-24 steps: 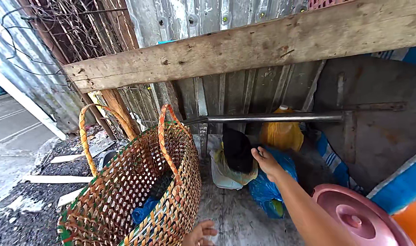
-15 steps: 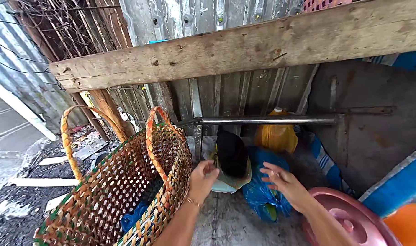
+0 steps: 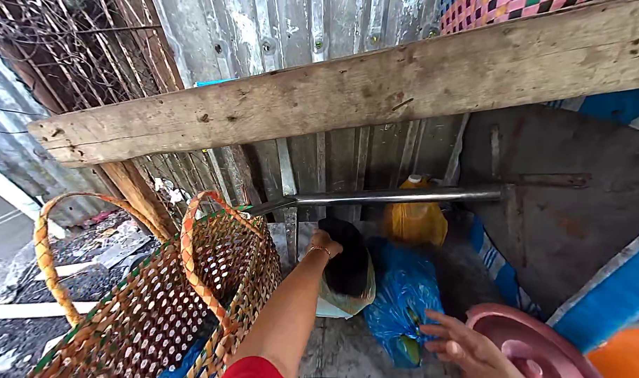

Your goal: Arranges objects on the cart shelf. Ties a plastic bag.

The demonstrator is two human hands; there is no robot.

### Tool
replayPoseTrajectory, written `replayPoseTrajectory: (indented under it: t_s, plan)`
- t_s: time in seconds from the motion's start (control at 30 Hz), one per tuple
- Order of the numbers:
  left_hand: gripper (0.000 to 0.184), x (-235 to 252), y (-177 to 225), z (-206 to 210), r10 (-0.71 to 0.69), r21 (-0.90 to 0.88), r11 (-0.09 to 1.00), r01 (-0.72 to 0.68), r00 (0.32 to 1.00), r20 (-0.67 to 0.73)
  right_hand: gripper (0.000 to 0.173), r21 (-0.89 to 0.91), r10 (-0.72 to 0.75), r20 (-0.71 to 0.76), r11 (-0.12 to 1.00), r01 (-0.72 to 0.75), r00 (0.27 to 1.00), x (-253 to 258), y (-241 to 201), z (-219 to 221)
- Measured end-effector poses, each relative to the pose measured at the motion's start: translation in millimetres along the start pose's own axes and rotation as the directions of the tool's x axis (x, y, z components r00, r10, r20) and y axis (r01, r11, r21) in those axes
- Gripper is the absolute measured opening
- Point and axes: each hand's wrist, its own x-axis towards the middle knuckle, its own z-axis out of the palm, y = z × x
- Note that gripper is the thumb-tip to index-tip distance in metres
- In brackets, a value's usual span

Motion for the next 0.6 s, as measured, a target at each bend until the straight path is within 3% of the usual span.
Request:
replayPoseTrajectory:
  t_s: [0.03,0.1,0.17,0.3,0.33,0.37,0.43,0.47,0.53,0.6]
  plan:
    - [0.071,1.0,-1.5,-0.7,0.025,-0.097,0.995,-0.027,1.0,-0.019,0.084,0.024,-0.025,-0.028,0.999,0.026,0.999,5.1,-1.4,-0.5]
    - [0.059,-1.8,0.1,-2.7,0.096,-0.292,0.95,-0.107,0.994,-0.05,0.102,0.092,-0.109,-0.104,0.989,0.119,0.989,20.3,-3.0,-1.7]
    - [0.066,-20.8,8.3,-6.7,0.241,-0.401,0.881,-0.252,0.967,-0.078,0.119,0.208,-0.145,-0.209,0.96,0.189,0.967,37.9,-7.5,-1.9]
    - [0.08,-85.3,39.4,-21.5,0.538,-0.446,0.737,-0.507,0.841,-0.067,0.149,0.472,-0.049,-0.306,0.859,0.196,0.951,77.1,-32.4,4.7]
    - [0.079,-100.1,48.2,-22.4,0.598,-0.456,0.709,-0.538,0.801,-0.016,0.145,0.513,-0.056,-0.321,0.829,0.224,0.945,82.7,-37.9,10.8]
    - [0.076,-113.6,56.1,-21.7,0.656,-0.468,0.679,-0.565,0.753,0.043,0.126,0.561,-0.111,-0.336,0.774,0.293,0.935,85.0,-41.6,18.5]
    - [0.068,-131.9,68.3,-22.3,0.754,-0.444,0.637,-0.629,0.628,0.192,0.069,0.656,-0.235,-0.341,0.634,0.409,0.91,86.0,-48.1,30.8]
    - [0.065,-136.0,72.2,-26.1,0.779,-0.411,0.624,-0.665,0.574,0.254,0.055,0.694,-0.285,-0.314,0.582,0.424,0.906,84.9,-48.8,32.6]
    - [0.059,-135.0,73.7,-37.8,0.794,-0.321,0.605,-0.728,0.526,0.304,0.048,0.743,-0.278,-0.314,0.523,0.417,0.908,79.9,-50.5,34.1]
    - [0.058,-126.4,66.9,-47.9,0.78,-0.323,0.624,-0.712,0.536,0.325,0.054,0.743,-0.178,-0.381,0.525,0.415,0.907,73.0,-54.1,32.2]
